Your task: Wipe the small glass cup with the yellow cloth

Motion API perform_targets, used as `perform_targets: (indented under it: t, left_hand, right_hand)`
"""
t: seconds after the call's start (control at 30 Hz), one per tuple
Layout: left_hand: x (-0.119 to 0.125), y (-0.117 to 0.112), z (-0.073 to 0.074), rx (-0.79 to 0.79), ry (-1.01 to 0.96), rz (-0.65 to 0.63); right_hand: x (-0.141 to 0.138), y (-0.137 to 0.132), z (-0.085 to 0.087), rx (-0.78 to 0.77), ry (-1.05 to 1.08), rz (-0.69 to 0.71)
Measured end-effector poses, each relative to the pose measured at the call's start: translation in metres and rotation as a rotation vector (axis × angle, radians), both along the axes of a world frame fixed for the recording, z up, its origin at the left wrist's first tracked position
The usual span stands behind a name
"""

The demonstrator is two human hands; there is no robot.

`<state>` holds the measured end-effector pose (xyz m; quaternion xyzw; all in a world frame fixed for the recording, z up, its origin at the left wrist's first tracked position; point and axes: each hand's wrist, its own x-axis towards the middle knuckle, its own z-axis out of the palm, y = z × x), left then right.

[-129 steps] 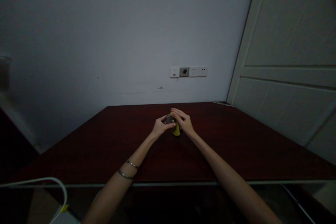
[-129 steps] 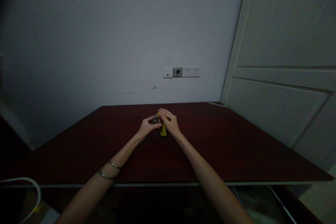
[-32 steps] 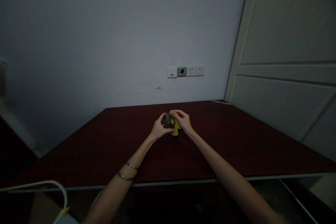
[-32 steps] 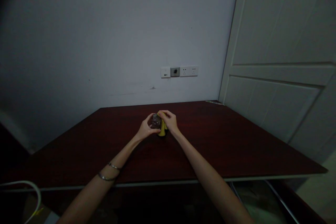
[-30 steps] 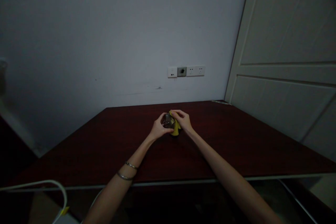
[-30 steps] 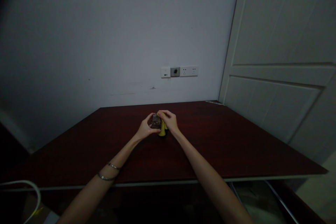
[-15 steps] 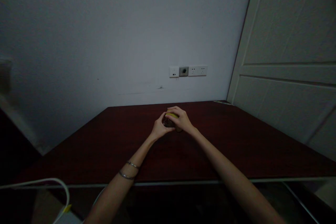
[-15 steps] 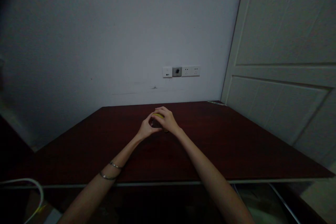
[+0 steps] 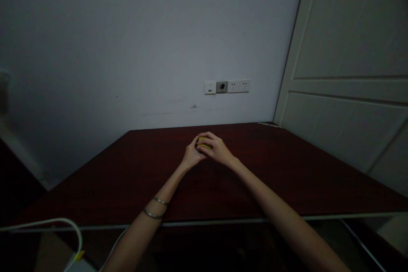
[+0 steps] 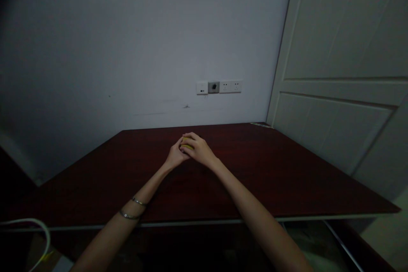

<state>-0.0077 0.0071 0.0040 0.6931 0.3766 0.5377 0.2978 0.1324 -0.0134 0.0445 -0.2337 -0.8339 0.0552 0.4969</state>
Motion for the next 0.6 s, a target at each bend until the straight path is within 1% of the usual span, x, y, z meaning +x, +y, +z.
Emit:
perform_targets:
  t: [0.17, 0.27, 0.4, 0.5, 0.6]
  left_hand:
    - [0.001, -0.002, 0.004, 0.022, -0.020, -0.020]
    - [0.002, -0.004, 0.007, 0.003, -0.014, -0.045]
    - [0.003, -0.002, 0.007, -0.018, -0.056, -0.034]
    - [0.004, 0.000, 0.006, -0.046, -0.110, -0.096]
    - [0.004, 0.000, 0.005, -0.045, -0.135, -0.134]
  right_hand:
    - [-0.001, 0.022, 0.007, -0.164, 0.206, -0.049]
    - [-0.002, 0.025, 0.007, -0.229, 0.279, -0.048]
    - [-0.001, 0.007, 0.002, -0.140, 0.253, 0.004]
    - [0.002, -0.006, -0.002, -0.064, 0.165, 0.075]
    - [0.002, -0.008, -0.003, -0.052, 0.174, 0.088]
